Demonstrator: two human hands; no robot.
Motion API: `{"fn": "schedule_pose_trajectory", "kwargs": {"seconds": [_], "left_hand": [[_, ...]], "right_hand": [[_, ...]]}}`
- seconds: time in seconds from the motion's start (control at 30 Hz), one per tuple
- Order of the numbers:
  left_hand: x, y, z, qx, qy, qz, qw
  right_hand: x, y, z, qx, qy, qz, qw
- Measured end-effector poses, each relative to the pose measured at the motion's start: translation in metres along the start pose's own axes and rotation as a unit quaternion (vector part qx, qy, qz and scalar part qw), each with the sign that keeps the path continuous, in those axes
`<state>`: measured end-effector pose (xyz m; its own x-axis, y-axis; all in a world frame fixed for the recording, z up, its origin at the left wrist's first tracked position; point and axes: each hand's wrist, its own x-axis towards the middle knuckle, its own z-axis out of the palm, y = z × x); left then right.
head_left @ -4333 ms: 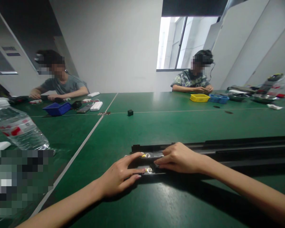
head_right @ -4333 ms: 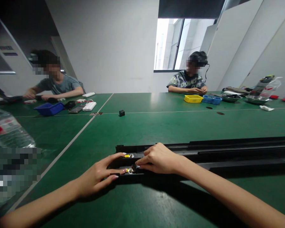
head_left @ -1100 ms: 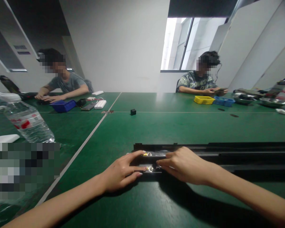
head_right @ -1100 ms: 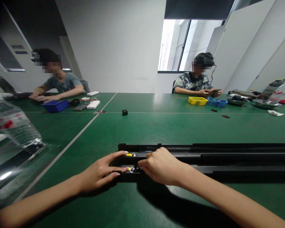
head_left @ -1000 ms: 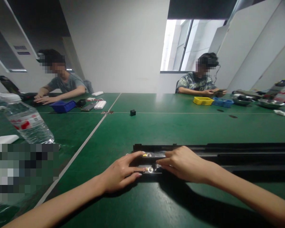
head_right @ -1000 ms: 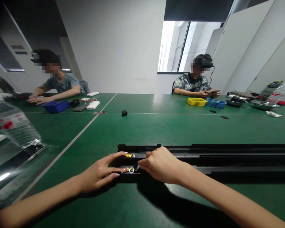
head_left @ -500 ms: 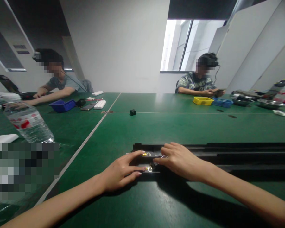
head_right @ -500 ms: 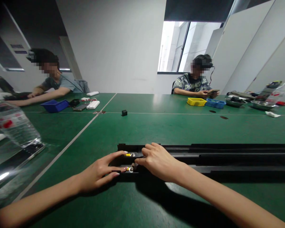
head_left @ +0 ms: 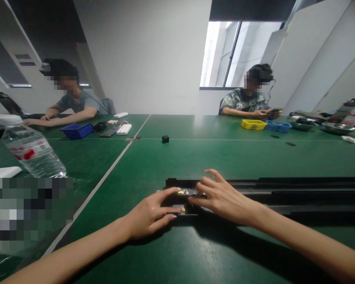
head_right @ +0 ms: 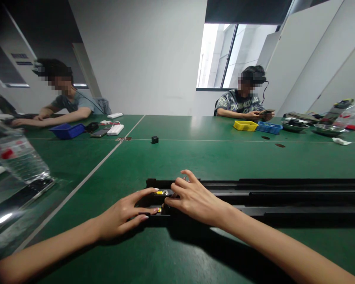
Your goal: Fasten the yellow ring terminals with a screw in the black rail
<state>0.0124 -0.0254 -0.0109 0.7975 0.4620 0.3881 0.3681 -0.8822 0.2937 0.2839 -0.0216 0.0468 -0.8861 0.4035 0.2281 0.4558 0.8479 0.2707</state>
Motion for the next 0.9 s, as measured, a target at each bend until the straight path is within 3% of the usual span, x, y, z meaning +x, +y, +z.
{"fn": "schedule_pose_trajectory", "kwargs": {"seconds": [0.27, 0.9], "left_hand": [[-0.0006, 0.0000, 0.0003, -0.003, 0.001, 0.000, 1.000], [0.0008, 0.0010, -0.0018, -0.001, -0.004, -0.004, 1.000]], "right_hand": [[-0.0011, 0.0013, -0.0017, 0.019, -0.020, 0.007, 1.000], [-0.0023, -0.0003, -0.0035, -0.006, 0.033, -0.065, 0.997]]}}
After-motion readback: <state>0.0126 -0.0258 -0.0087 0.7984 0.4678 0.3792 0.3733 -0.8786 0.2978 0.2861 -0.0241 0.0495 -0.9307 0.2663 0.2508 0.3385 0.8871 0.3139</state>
